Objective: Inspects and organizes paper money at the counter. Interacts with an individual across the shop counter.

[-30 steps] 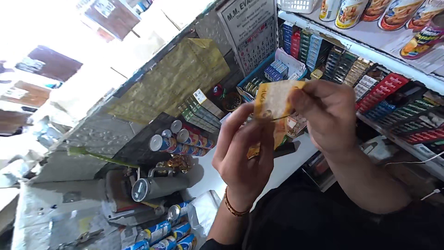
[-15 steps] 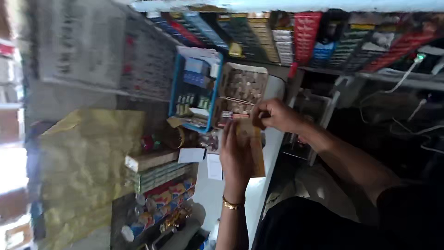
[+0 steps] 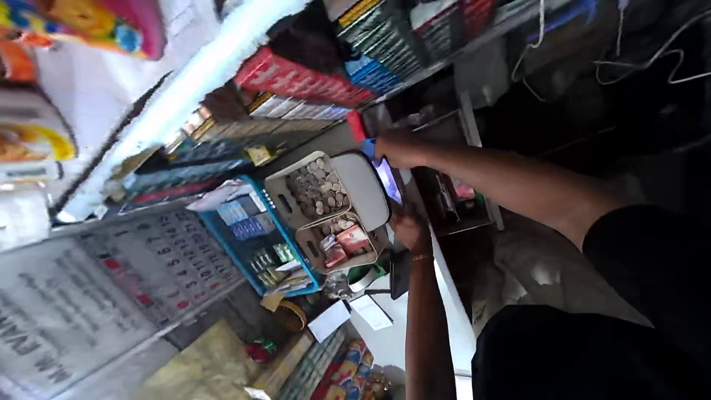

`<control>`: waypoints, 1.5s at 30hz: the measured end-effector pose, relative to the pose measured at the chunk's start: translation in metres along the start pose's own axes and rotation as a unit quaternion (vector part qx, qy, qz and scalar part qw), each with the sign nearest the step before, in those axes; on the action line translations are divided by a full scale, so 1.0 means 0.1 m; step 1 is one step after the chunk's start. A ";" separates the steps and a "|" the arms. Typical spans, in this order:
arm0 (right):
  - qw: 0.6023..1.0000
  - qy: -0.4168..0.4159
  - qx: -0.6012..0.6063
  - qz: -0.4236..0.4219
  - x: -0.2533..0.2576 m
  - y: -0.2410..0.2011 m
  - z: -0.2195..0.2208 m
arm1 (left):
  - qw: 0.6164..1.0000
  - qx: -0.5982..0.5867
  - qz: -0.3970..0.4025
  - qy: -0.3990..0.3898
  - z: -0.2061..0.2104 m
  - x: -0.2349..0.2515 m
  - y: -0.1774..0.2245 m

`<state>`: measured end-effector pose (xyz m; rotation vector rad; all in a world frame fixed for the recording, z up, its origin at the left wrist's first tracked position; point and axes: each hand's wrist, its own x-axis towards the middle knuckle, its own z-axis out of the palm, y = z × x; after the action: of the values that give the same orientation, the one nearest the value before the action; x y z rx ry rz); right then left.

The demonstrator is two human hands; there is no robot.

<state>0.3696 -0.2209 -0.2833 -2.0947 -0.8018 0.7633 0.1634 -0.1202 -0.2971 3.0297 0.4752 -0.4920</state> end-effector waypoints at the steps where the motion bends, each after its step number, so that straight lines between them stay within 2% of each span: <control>1: 1.000 0.007 -0.008 -0.017 0.00 0.04 0.01 | 1.000 0.004 -0.004 0.007 -0.01 -0.02 0.01; 5: 0.998 0.004 -0.031 -0.052 -0.03 0.10 0.06 | 0.997 -0.037 0.017 0.062 -0.07 -0.11 -0.04; 7: 0.997 -0.011 -0.041 -0.060 -0.03 0.07 0.01 | 0.985 -0.149 0.031 0.077 -0.14 -0.14 -0.10; 8: 0.997 -0.014 -0.042 -0.066 -0.02 0.06 -0.01 | 0.966 -0.249 0.030 0.068 -0.18 -0.17 -0.13; 9: 0.997 -0.016 -0.028 -0.069 -0.02 0.05 -0.03 | 0.921 -0.386 0.007 0.041 -0.21 -0.20 -0.14; 11: 0.998 -0.001 0.030 -0.064 -0.04 0.05 -0.04 | 0.771 -0.630 -0.095 -0.018 -0.28 -0.22 -0.08; 12: 0.997 0.014 0.067 -0.042 -0.08 0.06 -0.04 | 0.709 -0.691 -0.139 -0.042 -0.30 -0.20 -0.07; 13: 0.995 0.033 0.097 -0.009 -0.14 0.09 -0.01 | 0.671 -0.721 -0.163 -0.062 -0.30 -0.17 -0.10; 14: 0.992 0.049 0.107 0.036 -0.22 0.15 0.04 | 0.650 -0.736 -0.178 -0.066 -0.28 -0.14 -0.12; 16: 0.986 0.057 0.082 0.133 -0.37 0.38 0.17 | 0.638 -0.745 -0.186 -0.067 -0.26 -0.09 -0.15; 18: 0.975 0.036 0.030 0.216 -0.48 0.71 0.49 | 0.642 -0.740 -0.186 -0.079 -0.27 -0.08 -0.16; 20: 0.963 -0.020 -0.027 0.266 -0.51 1.03 0.80 | 0.646 -0.737 -0.178 -0.092 -0.28 -0.08 -0.18; 23: 0.963 -0.027 -0.065 0.261 -0.53 1.23 1.00 | 0.646 -0.737 -0.169 -0.105 -0.30 -0.07 -0.18; 26: 0.969 -0.026 -0.035 0.242 -0.55 0.93 0.74 | 0.630 -0.747 -0.173 -0.123 -0.33 -0.07 -0.16; 29: 0.961 -0.068 -0.071 0.257 -0.69 0.38 0.11 | 0.614 -0.760 -0.166 -0.135 -0.33 -0.04 -0.13; 31: 0.960 -0.047 -0.086 0.264 -0.93 0.18 -0.27 | 0.617 -0.755 -0.166 -0.148 -0.34 -0.01 -0.04; 33: 0.950 -0.033 -0.093 0.296 -1.25 0.09 -0.60 | 0.658 -0.718 -0.150 -0.171 -0.32 -0.01 0.13; 35: 0.932 -0.046 -0.125 0.337 -1.60 0.11 -0.84 | 0.735 -0.643 -0.112 -0.185 -0.17 -0.03 0.33; 37: 0.910 -0.071 -0.163 0.374 -1.91 0.22 -0.97 | 0.823 -0.536 -0.074 -0.174 0.18 0.01 0.50; 38: 0.897 -0.089 -0.174 0.396 -2.02 0.27 -1.01 | 0.854 -0.482 -0.070 -0.181 0.37 0.06 0.56; 39: 0.887 -0.103 -0.183 0.412 -2.11 0.33 -1.02 | 0.871 -0.435 -0.089 -0.209 0.53 0.10 0.59; 41: 0.875 -0.131 -0.194 0.424 -2.15 0.36 -0.98 | 0.866 -0.379 -0.140 -0.295 0.66 0.12 0.59; 42: 0.876 -0.141 -0.198 0.416 -2.13 0.36 -0.96 | 0.863 -0.373 -0.138 -0.312 0.60 0.11 0.58; 43: 0.883 -0.146 -0.197 0.401 -2.06 0.34 -0.93 | 0.864 -0.378 -0.115 -0.312 0.45 0.07 0.53; 45: 0.904 -0.143 -0.182 0.360 -1.80 0.28 -0.82 | 0.894 -0.368 0.003 -0.256 -0.14 -0.05 0.45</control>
<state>0.3245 -0.4037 -0.2158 -2.6941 -0.2964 1.4271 0.1768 -0.1630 -0.2825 2.0740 0.4721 -0.8417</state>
